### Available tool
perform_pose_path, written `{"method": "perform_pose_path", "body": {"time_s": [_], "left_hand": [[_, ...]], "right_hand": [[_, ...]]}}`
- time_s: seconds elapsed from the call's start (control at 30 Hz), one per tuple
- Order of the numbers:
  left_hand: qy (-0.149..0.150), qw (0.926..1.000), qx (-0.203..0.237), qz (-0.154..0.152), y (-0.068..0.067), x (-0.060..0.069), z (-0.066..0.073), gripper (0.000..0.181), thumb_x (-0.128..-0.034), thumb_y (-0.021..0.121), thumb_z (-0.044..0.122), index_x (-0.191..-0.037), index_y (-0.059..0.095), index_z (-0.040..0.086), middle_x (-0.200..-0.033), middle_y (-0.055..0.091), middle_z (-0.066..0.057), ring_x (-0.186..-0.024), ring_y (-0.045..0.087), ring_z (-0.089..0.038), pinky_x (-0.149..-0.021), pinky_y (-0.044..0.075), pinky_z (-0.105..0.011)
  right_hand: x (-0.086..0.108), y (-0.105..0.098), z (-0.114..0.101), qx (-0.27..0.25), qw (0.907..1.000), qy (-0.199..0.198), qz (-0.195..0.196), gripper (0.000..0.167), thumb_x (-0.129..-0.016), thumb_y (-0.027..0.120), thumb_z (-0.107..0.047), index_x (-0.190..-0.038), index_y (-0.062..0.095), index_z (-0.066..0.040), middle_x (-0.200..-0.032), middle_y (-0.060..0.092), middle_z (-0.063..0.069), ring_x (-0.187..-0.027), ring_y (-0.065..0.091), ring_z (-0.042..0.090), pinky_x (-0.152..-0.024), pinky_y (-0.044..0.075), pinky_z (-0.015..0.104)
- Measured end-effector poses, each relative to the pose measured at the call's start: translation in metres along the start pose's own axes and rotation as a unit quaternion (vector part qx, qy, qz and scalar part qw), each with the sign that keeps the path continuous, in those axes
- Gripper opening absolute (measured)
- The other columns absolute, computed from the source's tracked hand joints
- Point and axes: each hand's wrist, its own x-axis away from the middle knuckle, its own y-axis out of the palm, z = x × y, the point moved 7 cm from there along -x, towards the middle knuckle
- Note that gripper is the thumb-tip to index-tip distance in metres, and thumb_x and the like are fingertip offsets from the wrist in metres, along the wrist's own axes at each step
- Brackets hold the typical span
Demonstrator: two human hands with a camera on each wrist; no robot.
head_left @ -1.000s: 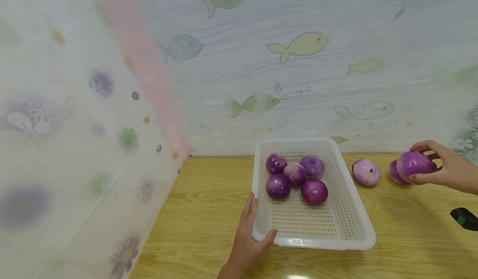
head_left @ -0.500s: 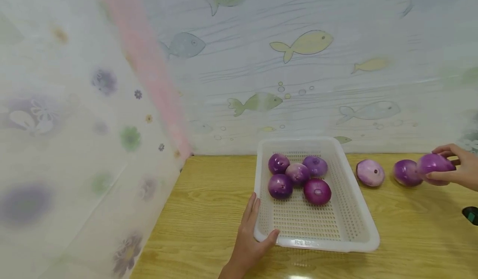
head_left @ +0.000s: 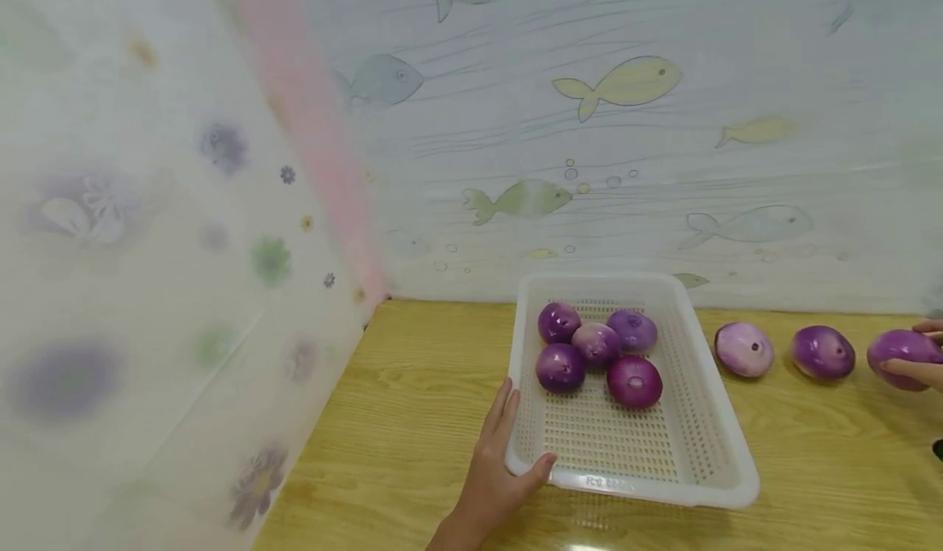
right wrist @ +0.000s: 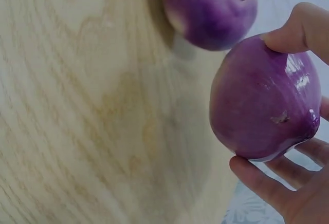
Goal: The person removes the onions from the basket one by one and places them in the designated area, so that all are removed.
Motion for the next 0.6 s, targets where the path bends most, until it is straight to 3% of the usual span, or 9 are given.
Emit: {"method": "perform_pose_path", "body": {"time_s": [0.1,0.2,0.3,0.37,0.43,0.47,0.53,0.6], "left_hand": [[0.000,1.0000,-0.005,-0.001,0.000,0.000,0.000,0.081,-0.0840,0.069,0.035,-0.144,0.032,-0.004,-0.153,0.023,-0.017,-0.134,0.034,-0.033,-0.101,0.041,-0.042],[0.001,1.0000,-0.007,-0.001,0.001,0.000,-0.001,0.081,-0.0839,0.069,0.036,-0.144,0.032,-0.004,-0.153,0.023,-0.017,-0.134,0.034,-0.033,-0.101,0.041,-0.042],[0.001,1.0000,-0.009,-0.002,0.001,0.000,-0.001,0.081,-0.0840,0.069,0.036,-0.144,0.032,-0.004,-0.153,0.023,-0.017,-0.134,0.034,-0.033,-0.101,0.041,-0.042],[0.001,1.0000,-0.009,-0.002,0.001,0.000,-0.001,0.081,-0.0841,0.069,0.036,-0.144,0.032,-0.004,-0.153,0.023,-0.017,-0.134,0.035,-0.033,-0.101,0.041,-0.042],[0.002,0.9999,-0.011,-0.003,0.001,0.000,-0.001,0.081,-0.0842,0.069,0.037,-0.144,0.032,-0.004,-0.153,0.024,-0.017,-0.133,0.035,-0.034,-0.100,0.041,-0.042],[0.001,0.9999,-0.010,-0.004,0.001,0.000,-0.001,0.081,-0.0842,0.069,0.036,-0.144,0.032,-0.005,-0.153,0.024,-0.017,-0.133,0.035,-0.034,-0.100,0.041,-0.042],[-0.001,0.9999,-0.011,-0.006,0.001,0.001,-0.001,0.081,-0.0843,0.069,0.037,-0.144,0.032,-0.004,-0.153,0.024,-0.017,-0.134,0.034,-0.034,-0.101,0.041,-0.042],[-0.002,0.9999,-0.012,-0.006,0.001,0.001,-0.001,0.081,-0.0844,0.069,0.037,-0.144,0.032,-0.004,-0.153,0.024,-0.017,-0.134,0.034,-0.033,-0.101,0.040,-0.042]], "right_hand": [[0.006,0.000,0.000,0.020,0.9997,0.014,0.002,0.069,-0.075,0.076,-0.016,-0.111,0.034,-0.057,-0.101,0.027,-0.040,-0.098,0.025,-0.020,-0.097,0.021,0.006],[0.012,0.000,-0.009,0.045,0.9987,0.025,0.006,0.070,-0.076,0.077,-0.018,-0.110,0.032,-0.059,-0.101,0.025,-0.039,-0.096,0.023,-0.020,-0.098,0.022,0.008],[0.018,0.003,-0.019,0.073,0.9966,0.038,0.005,0.068,-0.077,0.075,-0.020,-0.117,0.032,-0.054,-0.110,0.044,-0.016,-0.106,0.035,-0.006,-0.099,0.027,0.013],[0.021,0.005,-0.025,0.087,0.9948,0.052,-0.002,0.063,-0.079,0.073,-0.019,-0.130,0.040,-0.039,-0.122,0.049,0.012,-0.118,0.042,0.016,-0.107,0.030,0.026],[0.023,0.006,-0.030,0.112,0.9911,0.072,-0.010,0.068,-0.082,0.070,-0.022,-0.142,0.039,-0.017,-0.133,0.035,0.034,-0.129,0.033,0.038,-0.111,0.028,0.046],[0.024,0.007,-0.030,0.114,0.9901,0.081,-0.011,0.071,-0.083,0.069,-0.024,-0.145,0.036,-0.014,-0.136,0.033,0.035,-0.130,0.032,0.040,-0.111,0.027,0.047],[0.024,0.007,-0.033,0.127,0.9873,0.093,-0.020,0.078,-0.086,0.065,-0.026,-0.147,0.025,0.000,-0.141,0.025,0.039,-0.131,0.024,0.052,-0.108,0.023,0.062],[0.023,0.009,-0.035,0.125,0.9872,0.095,-0.027,0.077,-0.087,0.062,-0.024,-0.147,0.023,0.002,-0.141,0.021,0.040,-0.132,0.021,0.054,-0.106,0.022,0.064]]}}
